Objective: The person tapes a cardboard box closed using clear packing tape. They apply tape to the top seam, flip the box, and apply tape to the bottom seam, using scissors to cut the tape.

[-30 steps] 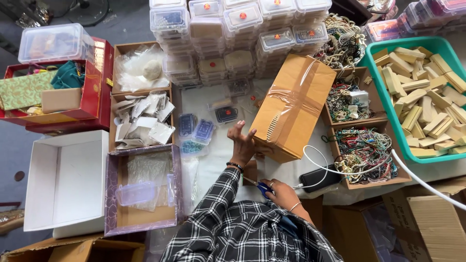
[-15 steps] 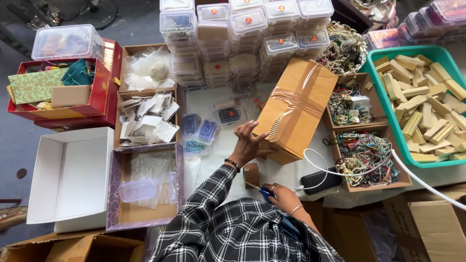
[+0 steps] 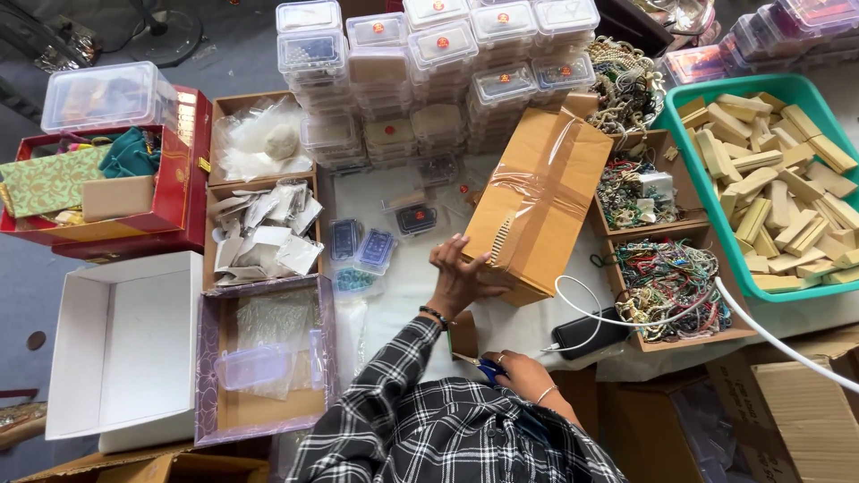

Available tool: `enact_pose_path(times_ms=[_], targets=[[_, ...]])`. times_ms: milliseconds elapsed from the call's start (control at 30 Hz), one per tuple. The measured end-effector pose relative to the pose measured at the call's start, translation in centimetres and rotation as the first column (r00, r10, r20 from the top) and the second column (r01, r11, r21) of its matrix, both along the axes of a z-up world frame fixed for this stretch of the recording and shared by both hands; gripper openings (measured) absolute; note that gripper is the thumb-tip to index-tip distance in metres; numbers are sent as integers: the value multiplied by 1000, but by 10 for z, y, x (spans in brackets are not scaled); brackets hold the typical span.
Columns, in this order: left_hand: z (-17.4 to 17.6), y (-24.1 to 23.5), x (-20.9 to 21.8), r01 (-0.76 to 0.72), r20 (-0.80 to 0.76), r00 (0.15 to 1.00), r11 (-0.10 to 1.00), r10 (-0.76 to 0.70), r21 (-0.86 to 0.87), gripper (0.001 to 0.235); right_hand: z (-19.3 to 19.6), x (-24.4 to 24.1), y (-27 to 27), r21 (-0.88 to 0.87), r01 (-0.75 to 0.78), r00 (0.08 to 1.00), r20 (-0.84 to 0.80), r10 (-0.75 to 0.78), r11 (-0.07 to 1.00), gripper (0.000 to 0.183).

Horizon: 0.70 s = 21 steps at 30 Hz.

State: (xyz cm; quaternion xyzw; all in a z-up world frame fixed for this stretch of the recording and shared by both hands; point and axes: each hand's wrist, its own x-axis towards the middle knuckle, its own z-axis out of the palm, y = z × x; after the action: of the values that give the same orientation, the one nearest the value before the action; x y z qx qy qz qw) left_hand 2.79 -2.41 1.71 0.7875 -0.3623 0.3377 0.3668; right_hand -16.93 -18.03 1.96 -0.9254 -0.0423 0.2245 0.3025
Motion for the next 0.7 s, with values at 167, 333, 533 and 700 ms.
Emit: enact_pose_path(times_ms=[167, 333, 533, 700], targets=[[-34, -1, 3, -50, 71, 997, 986, 39, 161, 86, -2, 7, -3, -51, -42, 999, -12, 42, 998, 50], [-26, 21, 7, 50, 30, 998, 965, -60, 258, 87, 15, 10, -5, -49, -41, 999, 15, 42, 998, 50], [17, 57, -52, 21, -691, 713, 989, -120, -150, 72, 40, 18, -10, -17, 20, 994, 105, -18, 1000, 46], [14, 82, -106, 199, -785, 567, 966, -250, -165, 58, 84, 27, 6, 222, 147, 985, 59, -164, 964, 58]])
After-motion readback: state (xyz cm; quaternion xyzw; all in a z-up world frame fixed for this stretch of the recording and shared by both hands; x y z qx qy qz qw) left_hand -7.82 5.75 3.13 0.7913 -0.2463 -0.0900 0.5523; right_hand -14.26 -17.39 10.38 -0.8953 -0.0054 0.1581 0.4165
